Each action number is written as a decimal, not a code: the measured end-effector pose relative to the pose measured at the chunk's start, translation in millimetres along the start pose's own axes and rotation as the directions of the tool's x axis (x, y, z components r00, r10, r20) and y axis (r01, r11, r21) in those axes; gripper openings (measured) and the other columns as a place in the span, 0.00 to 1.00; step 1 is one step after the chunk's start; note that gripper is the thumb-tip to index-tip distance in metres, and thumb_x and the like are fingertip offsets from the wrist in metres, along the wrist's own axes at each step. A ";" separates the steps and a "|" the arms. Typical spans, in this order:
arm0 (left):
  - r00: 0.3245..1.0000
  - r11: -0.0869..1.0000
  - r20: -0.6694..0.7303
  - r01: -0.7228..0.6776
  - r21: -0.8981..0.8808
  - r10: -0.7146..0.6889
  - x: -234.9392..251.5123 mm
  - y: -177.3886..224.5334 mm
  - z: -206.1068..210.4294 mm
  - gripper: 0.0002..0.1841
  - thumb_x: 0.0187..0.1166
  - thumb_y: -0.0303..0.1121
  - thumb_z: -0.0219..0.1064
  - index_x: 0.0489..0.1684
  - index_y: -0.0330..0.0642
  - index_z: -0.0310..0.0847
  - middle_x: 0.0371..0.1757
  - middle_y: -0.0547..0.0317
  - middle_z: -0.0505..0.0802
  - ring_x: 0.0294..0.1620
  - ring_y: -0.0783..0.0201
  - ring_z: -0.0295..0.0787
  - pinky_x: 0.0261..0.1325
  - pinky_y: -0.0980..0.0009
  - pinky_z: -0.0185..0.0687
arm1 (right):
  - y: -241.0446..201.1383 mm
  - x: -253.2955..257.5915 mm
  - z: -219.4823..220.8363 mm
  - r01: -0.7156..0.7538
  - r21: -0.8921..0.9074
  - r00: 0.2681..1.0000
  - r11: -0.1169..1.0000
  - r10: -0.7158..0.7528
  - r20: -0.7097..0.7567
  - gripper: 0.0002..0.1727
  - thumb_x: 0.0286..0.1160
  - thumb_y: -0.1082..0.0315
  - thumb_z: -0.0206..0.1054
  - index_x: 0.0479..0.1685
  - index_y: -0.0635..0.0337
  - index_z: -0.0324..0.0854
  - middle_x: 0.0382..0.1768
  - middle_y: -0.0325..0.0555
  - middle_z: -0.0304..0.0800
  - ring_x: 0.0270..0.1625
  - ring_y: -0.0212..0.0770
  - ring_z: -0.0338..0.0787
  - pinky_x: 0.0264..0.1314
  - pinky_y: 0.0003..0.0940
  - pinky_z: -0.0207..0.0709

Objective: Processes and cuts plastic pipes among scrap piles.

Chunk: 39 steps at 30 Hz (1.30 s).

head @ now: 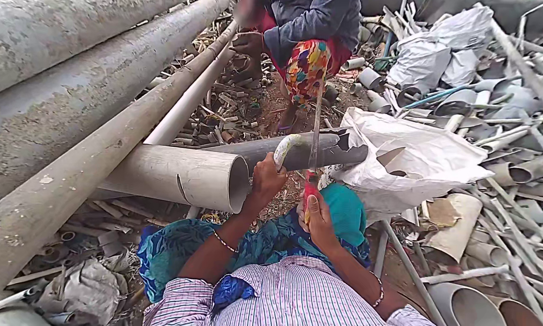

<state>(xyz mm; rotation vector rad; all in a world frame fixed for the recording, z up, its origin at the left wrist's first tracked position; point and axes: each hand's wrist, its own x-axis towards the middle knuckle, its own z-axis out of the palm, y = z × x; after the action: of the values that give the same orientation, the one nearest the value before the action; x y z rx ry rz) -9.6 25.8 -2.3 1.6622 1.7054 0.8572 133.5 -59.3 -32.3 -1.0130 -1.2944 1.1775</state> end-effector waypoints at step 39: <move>0.998 0.997 -0.015 0.066 -0.047 -0.067 11.0 -1.0 2.5 0.10 0.77 0.25 0.68 0.48 0.27 0.81 0.32 0.41 0.87 0.35 0.47 0.85 0.44 0.46 0.79 | 9.0 5.3 10.8 -0.462 0.323 0.872 0.826 0.490 -0.008 0.18 0.97 0.59 0.36 0.41 0.55 0.66 0.12 0.29 0.65 0.08 0.22 0.63 0.10 0.15 0.60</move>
<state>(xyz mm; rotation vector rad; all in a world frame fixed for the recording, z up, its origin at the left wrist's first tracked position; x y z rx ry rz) -8.6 36.9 -4.3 1.5631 1.7290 0.8751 121.8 -53.6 -39.8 -1.1712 -0.7585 1.6372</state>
